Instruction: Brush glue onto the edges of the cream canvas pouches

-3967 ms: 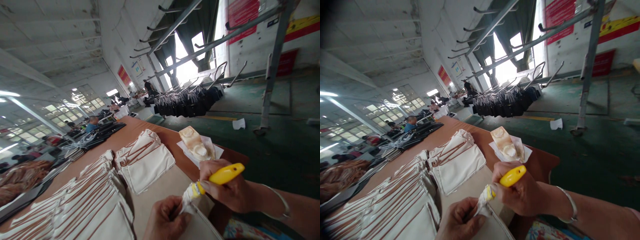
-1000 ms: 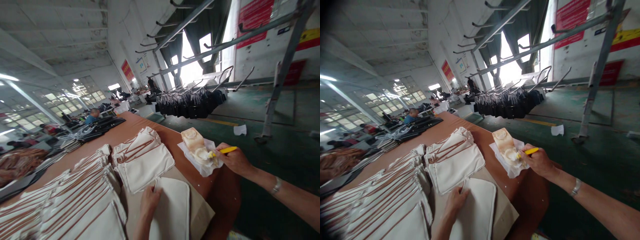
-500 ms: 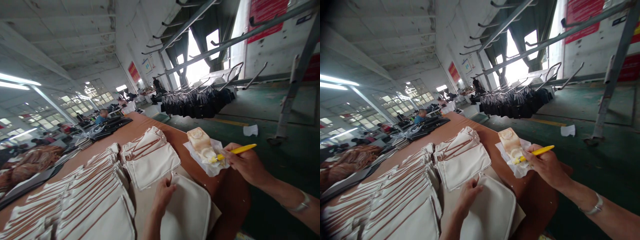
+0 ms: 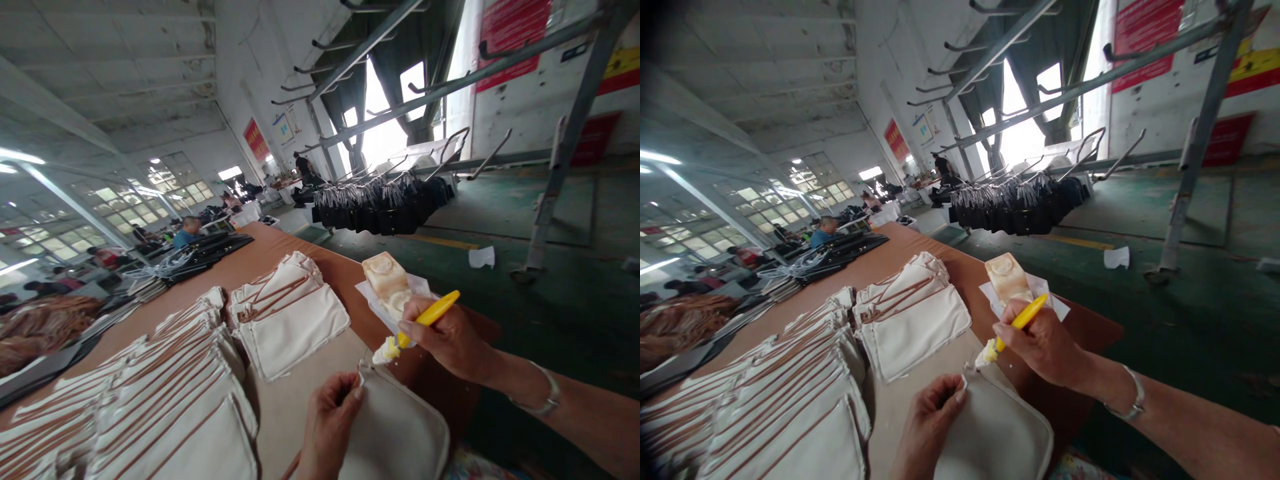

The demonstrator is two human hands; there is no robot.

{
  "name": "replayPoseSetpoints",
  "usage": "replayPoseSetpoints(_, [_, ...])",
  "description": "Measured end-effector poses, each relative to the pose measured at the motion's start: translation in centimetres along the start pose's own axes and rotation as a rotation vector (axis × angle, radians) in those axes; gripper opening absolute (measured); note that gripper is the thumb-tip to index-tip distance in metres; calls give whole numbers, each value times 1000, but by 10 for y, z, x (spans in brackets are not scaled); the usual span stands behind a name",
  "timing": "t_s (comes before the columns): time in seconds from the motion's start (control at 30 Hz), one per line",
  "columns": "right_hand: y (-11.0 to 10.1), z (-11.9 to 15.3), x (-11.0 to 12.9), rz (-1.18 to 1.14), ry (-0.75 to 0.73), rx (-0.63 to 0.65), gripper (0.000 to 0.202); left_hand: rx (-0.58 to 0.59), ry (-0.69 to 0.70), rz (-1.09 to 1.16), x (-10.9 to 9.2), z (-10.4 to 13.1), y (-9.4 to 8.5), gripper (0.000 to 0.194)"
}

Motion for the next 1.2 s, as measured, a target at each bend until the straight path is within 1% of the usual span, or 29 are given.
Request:
replayPoseSetpoints(0.1, [16, 4, 9, -28, -38, 64, 21, 55, 3, -13, -6, 7, 8, 38])
replayPoseSetpoints(0.17, [27, 7, 16, -21, -92, 120, 19, 71, 3, -13, -7, 10, 11, 39])
replayPoseSetpoints(0.23, [30, 7, 23, 21, -162, 149, 19, 83, 2, -17, -6, 12, 12, 40])
replayPoseSetpoints(0.3, [25, 6, 27, 67, -203, 126, 19, 94, -5, -32, -4, 13, 12, 39])
replayPoseSetpoints(0.37, [18, 5, 30, 81, -203, 86, 18, 104, -18, -44, -2, 14, 12, 39])
replayPoseSetpoints(0.4, [17, 5, 31, 73, -201, 86, 18, 103, -24, -46, -1, 14, 12, 39])
replayPoseSetpoints(0.5, [25, 8, 36, 42, -239, 160, 16, 121, -31, -45, 0, 15, 14, 39])
replayPoseSetpoints(0.57, [27, 8, 35, 54, -255, 168, 16, 127, -31, -27, -1, 17, 17, 41])
replayPoseSetpoints(0.7, [11, 5, 25, 77, -195, 65, 17, 126, -48, -4, -2, 23, 21, 43])
replayPoseSetpoints(0.8, [4, 8, 26, 65, -175, 66, 17, 125, -60, -2, -4, 25, 23, 42])
replayPoseSetpoints(0.9, [6, 15, 33, 32, -179, 80, 18, 133, -48, 3, -5, 24, 24, 42])
replayPoseSetpoints(1.03, [17, 20, 42, 12, -245, 118, 17, 158, 12, -59, -6, 25, 27, 42])
replayPoseSetpoints(1.1, [14, 19, 37, 30, -233, 90, 16, 140, 72, -126, -10, 29, 25, 41])
replayPoseSetpoints(1.17, [4, 16, 28, 45, -184, 41, 17, 56, 205, -245, -23, 38, 21, 35])
replayPoseSetpoints(1.2, [-2, 14, 25, 51, -158, 15, 18, -5, 313, -328, -34, 46, 19, 29])
Point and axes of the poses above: each hand's wrist, its own z-axis away from the middle knuckle, its own y-axis out of the palm, x = y × z, the point moved 9 cm from there along -z, towards the middle knuckle, and after that the axes turned 10 degrees about -y, right-handed, at the moved point
